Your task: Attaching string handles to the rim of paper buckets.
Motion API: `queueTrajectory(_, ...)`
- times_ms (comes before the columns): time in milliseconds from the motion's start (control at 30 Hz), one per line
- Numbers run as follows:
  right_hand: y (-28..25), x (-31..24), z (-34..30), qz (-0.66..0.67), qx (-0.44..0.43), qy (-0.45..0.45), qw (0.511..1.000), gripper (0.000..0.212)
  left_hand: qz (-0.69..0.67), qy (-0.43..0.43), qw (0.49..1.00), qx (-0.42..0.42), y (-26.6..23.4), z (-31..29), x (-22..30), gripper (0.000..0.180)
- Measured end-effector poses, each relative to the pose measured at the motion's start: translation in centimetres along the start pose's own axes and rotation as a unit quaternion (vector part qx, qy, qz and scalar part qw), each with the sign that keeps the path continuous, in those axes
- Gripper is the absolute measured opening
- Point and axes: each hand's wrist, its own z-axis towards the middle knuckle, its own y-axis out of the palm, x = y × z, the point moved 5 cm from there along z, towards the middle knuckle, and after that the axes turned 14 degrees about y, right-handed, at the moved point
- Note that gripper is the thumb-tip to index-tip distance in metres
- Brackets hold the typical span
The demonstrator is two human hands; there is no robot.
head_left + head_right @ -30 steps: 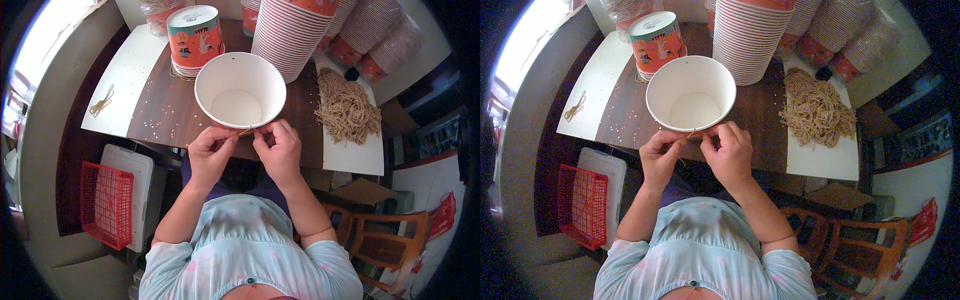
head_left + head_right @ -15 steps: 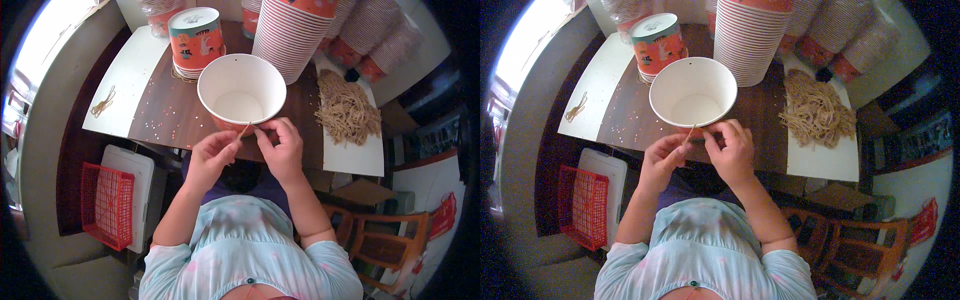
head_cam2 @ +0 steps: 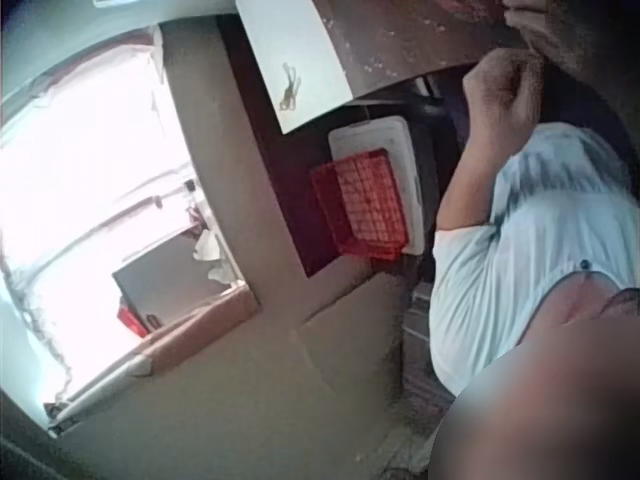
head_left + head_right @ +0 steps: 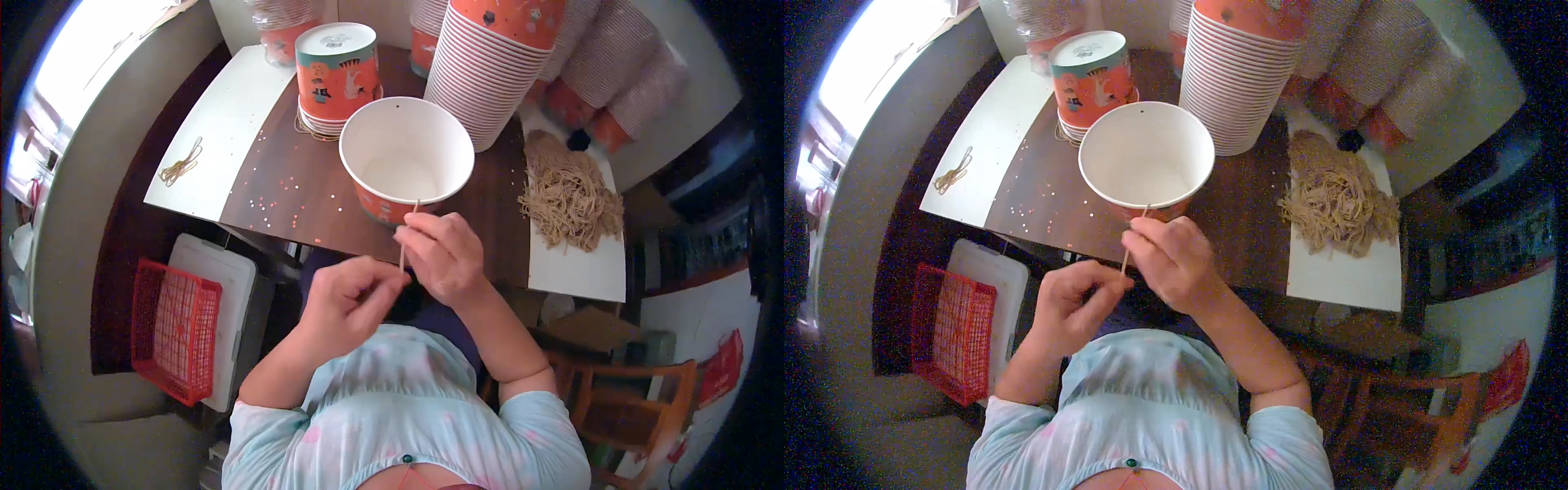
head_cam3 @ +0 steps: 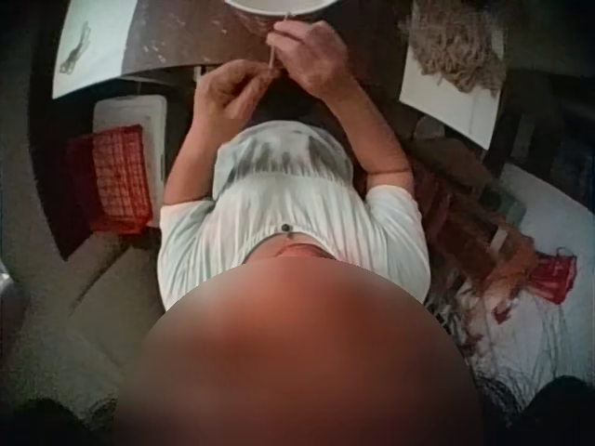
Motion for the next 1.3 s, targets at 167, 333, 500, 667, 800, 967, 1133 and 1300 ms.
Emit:
queueTrajectory(167,-0.3,2.9,0.3,0.011,-0.009,0.071,0.997,0.020,-0.105,0.028,0.988,-0.106,0.9,-0.1,3.8,0.007)
queueTrajectory(333,-0.9,3.8,1.4,0.102,-0.101,0.126,0.982,0.019,-0.165,-0.015,0.980,-0.113,-0.4,0.0,3.8,0.010)
queueTrajectory(500,-4.9,6.4,2.2,0.177,-0.169,0.159,0.957,0.019,-0.167,-0.152,0.945,-0.237,-3.7,0.0,2.3,0.022)
queueTrajectory(667,-8.3,9.8,2.0,0.223,-0.265,0.293,0.891,0.016,-0.057,-0.227,0.949,-0.211,-9.9,-1.2,-3.3,0.020)
queueTrajectory(800,-9.1,9.7,3.0,0.134,-0.351,0.242,0.894,0.031,-0.107,-0.221,0.959,-0.145,-9.6,-0.7,-2.3,0.021)
queueTrajectory(967,-9.3,2.2,6.3,0.027,-0.264,0.188,0.946,0.082,-0.119,-0.142,0.970,-0.159,-4.9,4.7,1.5,0.022)
queueTrajectory(1133,-2.0,-0.6,5.4,0.396,-0.372,0.449,0.709,0.059,-0.243,-0.188,0.932,-0.191,-1.2,8.1,1.2,0.028)
queueTrajectory(1300,-3.0,2.3,5.4,0.148,-0.331,0.423,0.831,0.013,-0.440,-0.310,0.828,-0.157,-0.5,6.0,-2.5,0.047)
